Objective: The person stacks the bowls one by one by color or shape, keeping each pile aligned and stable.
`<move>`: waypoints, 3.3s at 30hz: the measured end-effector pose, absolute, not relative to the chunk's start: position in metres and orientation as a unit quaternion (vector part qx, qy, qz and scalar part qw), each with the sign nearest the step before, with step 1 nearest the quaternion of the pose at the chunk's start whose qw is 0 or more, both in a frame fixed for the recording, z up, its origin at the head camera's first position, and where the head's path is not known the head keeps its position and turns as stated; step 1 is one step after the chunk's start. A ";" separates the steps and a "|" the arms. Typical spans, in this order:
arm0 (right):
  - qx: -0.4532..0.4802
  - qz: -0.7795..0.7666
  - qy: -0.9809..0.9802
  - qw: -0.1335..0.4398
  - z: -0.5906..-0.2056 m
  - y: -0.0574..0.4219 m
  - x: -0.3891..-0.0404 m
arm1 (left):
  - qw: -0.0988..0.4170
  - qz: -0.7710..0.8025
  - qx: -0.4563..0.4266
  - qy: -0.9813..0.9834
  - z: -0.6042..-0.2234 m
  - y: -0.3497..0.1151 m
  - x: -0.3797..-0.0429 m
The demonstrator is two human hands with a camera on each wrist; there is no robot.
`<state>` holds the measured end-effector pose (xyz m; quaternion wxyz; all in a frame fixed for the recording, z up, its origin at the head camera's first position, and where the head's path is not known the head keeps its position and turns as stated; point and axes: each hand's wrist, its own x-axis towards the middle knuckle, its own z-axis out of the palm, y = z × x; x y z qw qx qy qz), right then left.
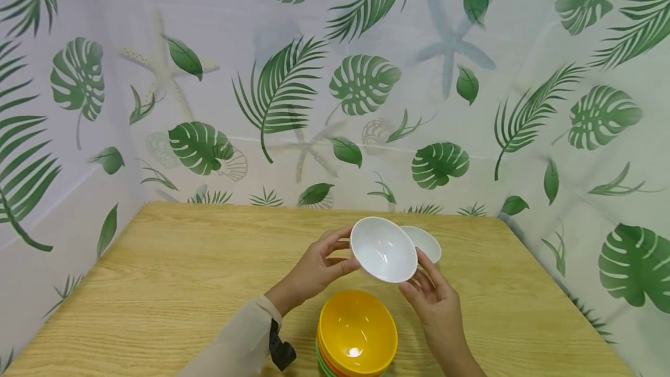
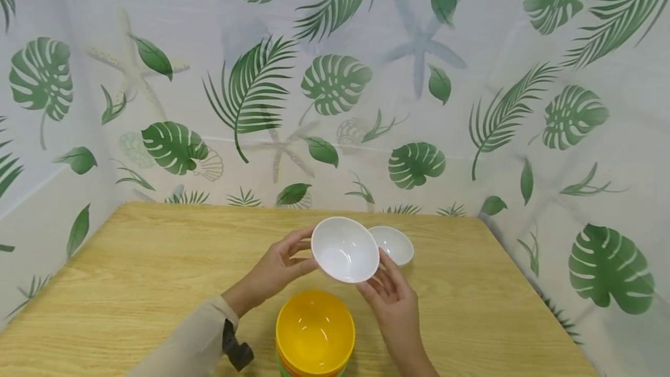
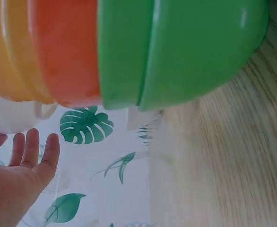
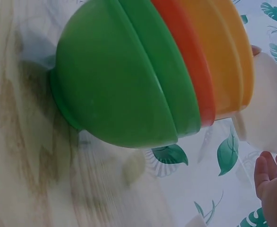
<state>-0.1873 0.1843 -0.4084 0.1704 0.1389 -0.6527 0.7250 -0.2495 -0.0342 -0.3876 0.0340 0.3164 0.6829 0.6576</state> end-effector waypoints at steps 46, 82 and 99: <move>0.290 0.569 -0.759 0.128 -0.407 0.191 -0.159 | 0.035 0.593 0.388 0.704 -0.387 -0.062 -0.204; 0.332 0.578 -0.743 0.060 -0.427 0.193 -0.155 | 0.101 0.644 0.420 0.631 -0.420 -0.069 -0.193; 0.318 0.582 -0.747 0.035 -0.432 0.190 -0.147 | 0.146 0.619 0.415 0.651 -0.428 -0.074 -0.188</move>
